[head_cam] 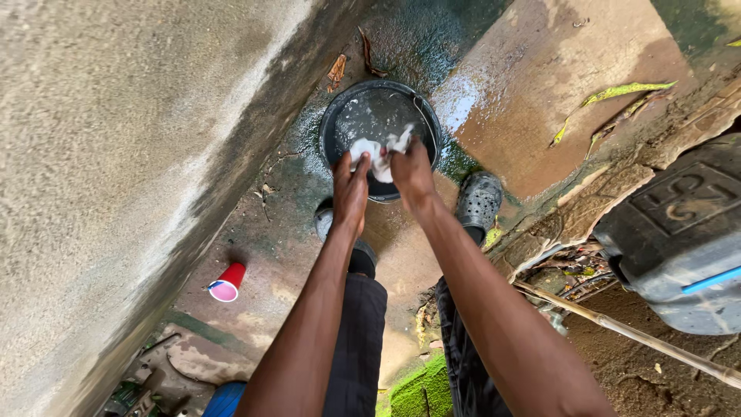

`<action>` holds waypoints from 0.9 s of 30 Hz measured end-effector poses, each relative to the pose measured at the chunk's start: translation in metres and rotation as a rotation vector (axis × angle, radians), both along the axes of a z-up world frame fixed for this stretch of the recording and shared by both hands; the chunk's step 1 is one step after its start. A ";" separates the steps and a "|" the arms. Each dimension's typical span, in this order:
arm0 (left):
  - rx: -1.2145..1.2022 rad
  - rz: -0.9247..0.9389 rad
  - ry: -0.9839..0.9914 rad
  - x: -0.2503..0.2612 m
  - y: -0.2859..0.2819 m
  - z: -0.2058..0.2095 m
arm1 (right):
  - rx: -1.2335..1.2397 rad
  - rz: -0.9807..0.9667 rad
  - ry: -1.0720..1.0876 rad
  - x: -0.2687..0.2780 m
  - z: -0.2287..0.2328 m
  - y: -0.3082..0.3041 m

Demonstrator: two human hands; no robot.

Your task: The person cleans a window frame by spraying liquid from a spray bottle onto the frame, wiping it with a cloth, washing and wringing the cloth in a bowl of water, and wiping the frame again with the cloth.

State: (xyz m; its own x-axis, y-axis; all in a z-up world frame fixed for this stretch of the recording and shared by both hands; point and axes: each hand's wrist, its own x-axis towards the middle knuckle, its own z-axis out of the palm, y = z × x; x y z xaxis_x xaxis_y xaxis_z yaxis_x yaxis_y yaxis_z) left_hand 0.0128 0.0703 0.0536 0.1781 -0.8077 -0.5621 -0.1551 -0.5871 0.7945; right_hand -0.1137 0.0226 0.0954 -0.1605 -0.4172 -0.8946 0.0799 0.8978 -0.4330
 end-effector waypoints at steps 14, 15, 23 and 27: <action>0.649 0.081 0.582 -0.009 -0.031 0.058 | -0.424 0.322 0.276 -0.006 0.050 0.045; 0.646 0.081 0.581 -0.007 -0.029 0.063 | -0.714 0.484 0.502 -0.006 0.045 0.045; 0.360 -0.100 0.547 0.017 -0.031 0.087 | -0.445 0.486 -0.048 -0.019 0.092 0.012; 0.405 -0.203 0.607 0.027 -0.049 0.113 | -0.900 0.961 0.210 -0.028 0.120 0.010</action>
State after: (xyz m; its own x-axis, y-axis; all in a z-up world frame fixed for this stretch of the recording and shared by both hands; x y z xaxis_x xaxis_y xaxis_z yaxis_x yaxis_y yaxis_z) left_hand 0.0395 0.0213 0.1665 -0.3878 -0.5010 -0.7737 0.1045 -0.8579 0.5031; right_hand -0.1415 0.0328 0.2157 0.4283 -0.8700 -0.2440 -0.5607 -0.0441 -0.8269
